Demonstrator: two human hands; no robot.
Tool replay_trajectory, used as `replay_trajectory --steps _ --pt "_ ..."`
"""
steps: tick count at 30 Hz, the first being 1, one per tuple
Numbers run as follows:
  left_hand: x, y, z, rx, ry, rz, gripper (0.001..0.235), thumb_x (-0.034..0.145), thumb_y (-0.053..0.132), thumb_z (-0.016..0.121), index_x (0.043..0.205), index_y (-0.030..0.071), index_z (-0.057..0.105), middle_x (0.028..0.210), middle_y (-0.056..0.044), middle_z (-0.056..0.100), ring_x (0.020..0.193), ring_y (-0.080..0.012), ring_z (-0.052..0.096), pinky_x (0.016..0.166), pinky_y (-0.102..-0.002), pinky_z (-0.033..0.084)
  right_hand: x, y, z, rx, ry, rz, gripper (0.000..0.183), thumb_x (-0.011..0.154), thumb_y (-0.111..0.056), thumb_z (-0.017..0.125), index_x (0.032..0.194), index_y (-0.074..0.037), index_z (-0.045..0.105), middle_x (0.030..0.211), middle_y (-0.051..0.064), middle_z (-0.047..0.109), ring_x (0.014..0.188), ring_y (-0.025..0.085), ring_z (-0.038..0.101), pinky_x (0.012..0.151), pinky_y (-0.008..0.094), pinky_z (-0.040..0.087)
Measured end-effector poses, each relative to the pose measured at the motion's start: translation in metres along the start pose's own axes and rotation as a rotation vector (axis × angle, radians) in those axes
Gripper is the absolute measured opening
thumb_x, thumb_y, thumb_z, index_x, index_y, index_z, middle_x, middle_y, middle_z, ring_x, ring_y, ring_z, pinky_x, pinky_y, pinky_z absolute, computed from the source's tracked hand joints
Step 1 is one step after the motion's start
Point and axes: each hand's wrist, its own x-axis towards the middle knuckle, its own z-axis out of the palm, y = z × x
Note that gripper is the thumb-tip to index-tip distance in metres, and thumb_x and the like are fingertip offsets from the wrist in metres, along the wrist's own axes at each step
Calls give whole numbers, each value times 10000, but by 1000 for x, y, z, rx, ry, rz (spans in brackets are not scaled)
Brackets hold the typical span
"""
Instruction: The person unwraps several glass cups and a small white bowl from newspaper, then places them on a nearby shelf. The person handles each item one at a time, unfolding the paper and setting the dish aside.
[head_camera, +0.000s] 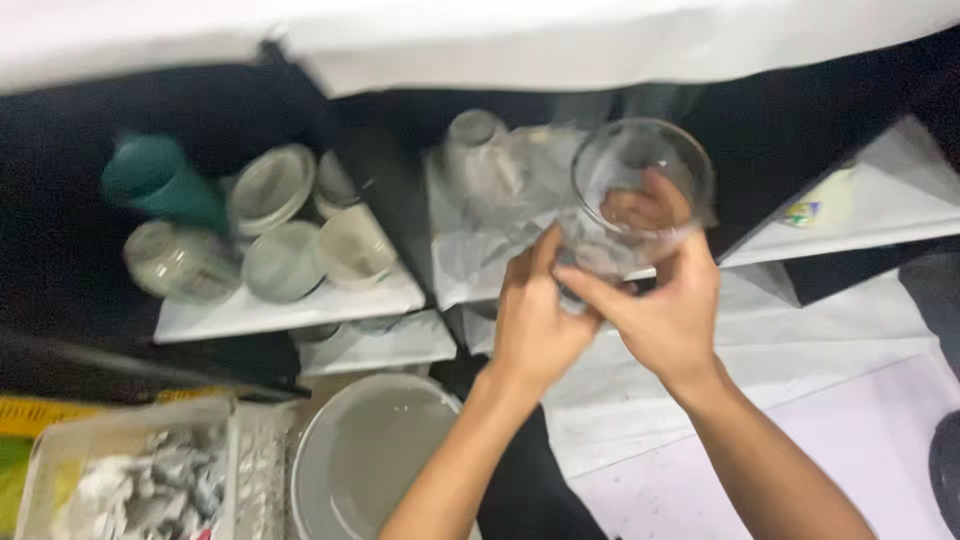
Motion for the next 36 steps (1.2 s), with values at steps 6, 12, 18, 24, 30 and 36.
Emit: replay_trajectory --steps 6,12,18,24,30,36 --pt "58 -3 45 -21 -142 -81 733 776 136 765 1447 -9 506 1240 -272 698 1127 -463 666 895 -485 562 39 38 -14 199 60 15 895 873 28 858 1561 54 285 1434 169 566 1336 244 615 1124 371 566" --pt "78 -5 59 -33 -156 -35 838 806 294 829 1445 -90 446 1171 -307 690 1056 -451 694 874 -471 573 34 50 -29 161 -34 105 994 870 -29 798 1592 67 121 1524 232 467 1364 262 555 960 322 526" --pt "94 -5 76 66 -185 -82 928 727 425 872 1403 -85 494 1096 -315 700 1002 -446 707 844 -459 584 -13 46 -30 -50 -23 80 959 884 -80 786 1603 80 173 1634 287 314 1550 369 338 1269 459 282" --pt "89 -6 83 15 -125 -47 911 751 442 847 1436 -43 493 1105 -291 720 1021 -439 717 841 -455 585 -48 55 -31 -126 -22 101 882 893 -149 765 1575 67 250 1665 265 247 1558 381 303 1265 491 297" --pt "80 -4 86 -8 -163 -91 928 739 436 831 1470 -10 474 1195 -290 697 1088 -440 691 895 -471 568 -64 55 -18 -105 0 47 762 921 -96 729 1543 58 315 1662 253 251 1581 362 287 1312 474 266" --pt "55 -16 66 21 -50 55 890 834 445 783 1497 -26 423 1383 -302 607 1256 -446 611 1024 -465 523 -84 60 0 32 -11 -42 742 956 -16 687 1576 37 282 1682 217 271 1604 318 291 1356 443 233"
